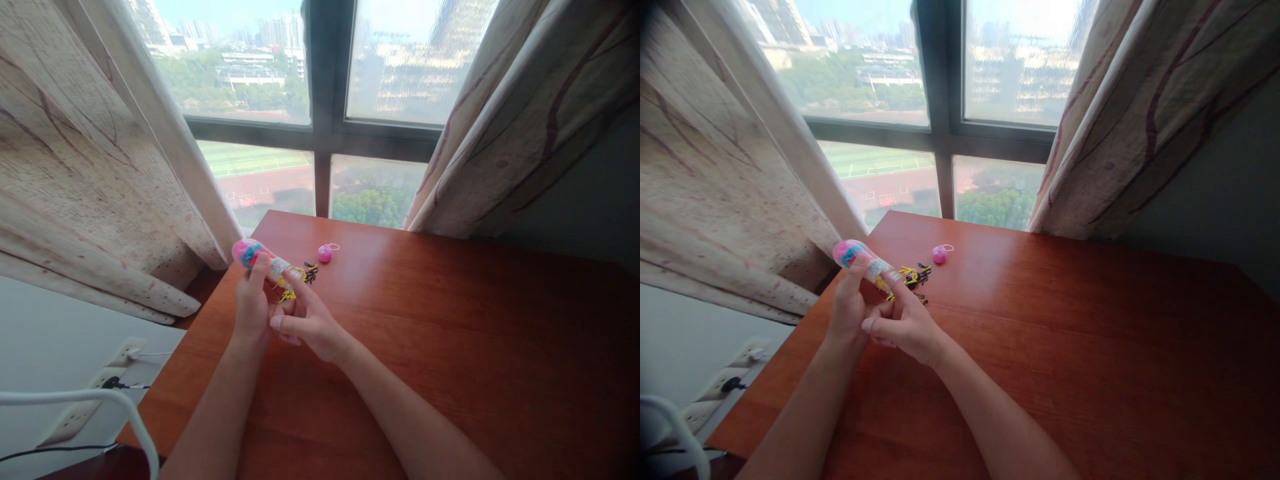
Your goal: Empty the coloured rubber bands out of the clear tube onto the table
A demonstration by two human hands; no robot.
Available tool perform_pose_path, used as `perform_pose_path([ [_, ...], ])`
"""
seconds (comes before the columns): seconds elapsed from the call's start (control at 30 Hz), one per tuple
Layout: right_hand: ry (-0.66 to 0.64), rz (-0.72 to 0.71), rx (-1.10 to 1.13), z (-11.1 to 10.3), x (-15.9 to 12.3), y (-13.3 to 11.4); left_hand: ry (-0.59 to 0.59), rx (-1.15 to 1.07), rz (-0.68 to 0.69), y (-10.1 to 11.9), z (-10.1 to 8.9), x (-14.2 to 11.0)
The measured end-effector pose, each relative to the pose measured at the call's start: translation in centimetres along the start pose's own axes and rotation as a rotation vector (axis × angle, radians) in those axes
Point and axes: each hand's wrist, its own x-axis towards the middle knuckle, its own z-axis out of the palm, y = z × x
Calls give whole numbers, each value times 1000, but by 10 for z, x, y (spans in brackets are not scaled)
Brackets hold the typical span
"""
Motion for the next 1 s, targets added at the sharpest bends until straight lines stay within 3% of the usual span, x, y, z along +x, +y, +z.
perform_pose_path([
  [0.1, 2, 18, -98, -4, 5, 2, -43, 46, -47, -4, 1, -2],
  [0.27, 193, -49, -691, -13, 12, 2, -66, 41, -21, -2, 0, 0],
  [0.37, 201, -65, -820, -12, 15, 3, -23, 32, 37, 2, -2, 3],
  [0.47, 197, -15, -769, -11, 15, 7, 36, 40, 88, 3, -4, 6],
  [0.6, 152, 89, -470, -10, 12, 11, 48, 49, 161, 3, -5, 7],
  [0.8, 136, 132, -111, -7, 8, 4, 103, 65, 263, 5, -8, 11],
  [0.9, 185, 152, -140, -13, 5, 5, 137, 164, 439, 7, -14, 15],
  [1.0, 259, 80, -394, -25, 2, 6, 184, 311, 636, 7, -16, 16],
])
